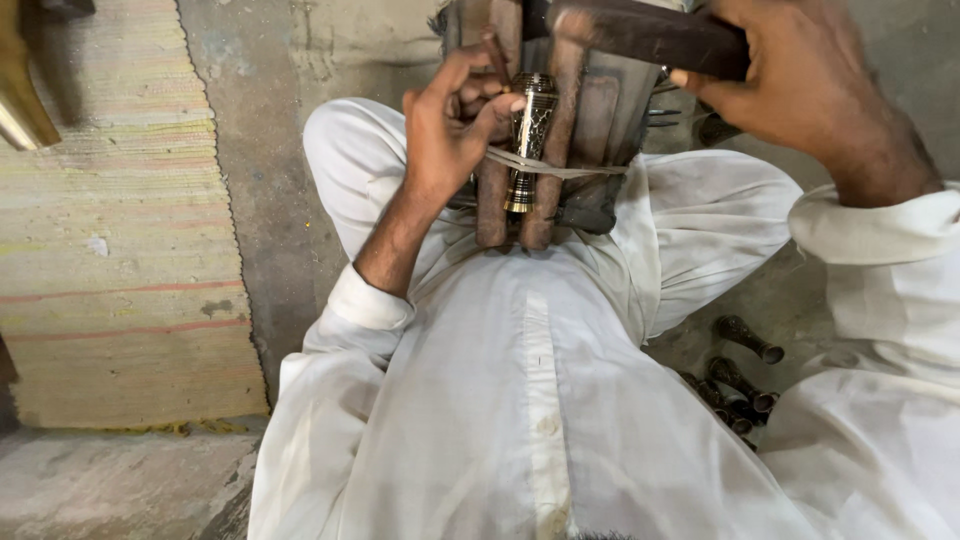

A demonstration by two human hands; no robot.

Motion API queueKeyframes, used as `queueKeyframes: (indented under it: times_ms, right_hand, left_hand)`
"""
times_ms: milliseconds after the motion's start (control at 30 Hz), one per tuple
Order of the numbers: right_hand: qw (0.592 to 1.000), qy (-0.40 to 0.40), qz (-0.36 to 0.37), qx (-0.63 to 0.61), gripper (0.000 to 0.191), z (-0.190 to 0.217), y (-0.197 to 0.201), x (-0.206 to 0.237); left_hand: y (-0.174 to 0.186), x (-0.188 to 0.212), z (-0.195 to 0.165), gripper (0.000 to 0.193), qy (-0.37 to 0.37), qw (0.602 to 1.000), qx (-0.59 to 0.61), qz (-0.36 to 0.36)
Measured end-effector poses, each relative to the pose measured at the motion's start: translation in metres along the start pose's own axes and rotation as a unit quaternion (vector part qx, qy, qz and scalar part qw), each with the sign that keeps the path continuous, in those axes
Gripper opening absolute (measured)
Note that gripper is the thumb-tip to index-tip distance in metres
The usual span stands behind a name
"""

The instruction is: The person sits cross-legged on the floor with a brass vase held upright in a wooden clamping stand between their legs. They hold a small chisel against the vase's decorated surface and strike it with a wooden mallet, repeatedly repositioning the chisel to carve ornamental patterns into the metal.

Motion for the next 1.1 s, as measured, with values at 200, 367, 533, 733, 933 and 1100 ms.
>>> queueKeyframes:
  times_ms: [200,367,533,733,933,1100]
  right_hand:
    - [0.990,0.006,-0.051,-0.133,0.034,0.001,-0.023,0.007]
    - [0.993,-0.071,0.006,-0.092,0.038,-0.013,-0.038,0.021]
    - [0.998,-0.044,-0.015,-0.041,0.038,-0.021,-0.050,0.031]
    - [0.998,-0.022,-0.058,-0.032,0.034,-0.020,-0.060,0.037]
    - [0.982,0.039,-0.183,0.019,0.028,-0.002,-0.047,0.032]
    - [0.975,0.050,-0.178,0.123,0.031,0.008,-0.032,0.028]
  left_hand:
    - [-0.006,-0.007,-0.006,0.041,-0.062,0.993,-0.036,0.095]
    - [-0.008,-0.007,-0.009,0.042,-0.087,0.985,-0.102,0.108]
    - [-0.007,-0.009,-0.014,0.041,-0.092,0.979,-0.088,0.160]
    - [-0.011,-0.010,-0.021,0.039,-0.121,0.971,-0.122,0.164]
    - [-0.015,-0.007,-0.020,0.041,-0.119,0.977,-0.115,0.131]
    - [-0.016,-0.006,-0.015,0.042,-0.098,0.975,-0.150,0.128]
Point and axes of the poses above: each hand's wrist, its own x-axis away from the middle knuckle, its own y-axis out of the back of the hand, z = x × y, the point moved 2 cm from there along -x, towards the middle knuckle, and after that the axes turned 9 degrees about y, right-handed, at the moved point
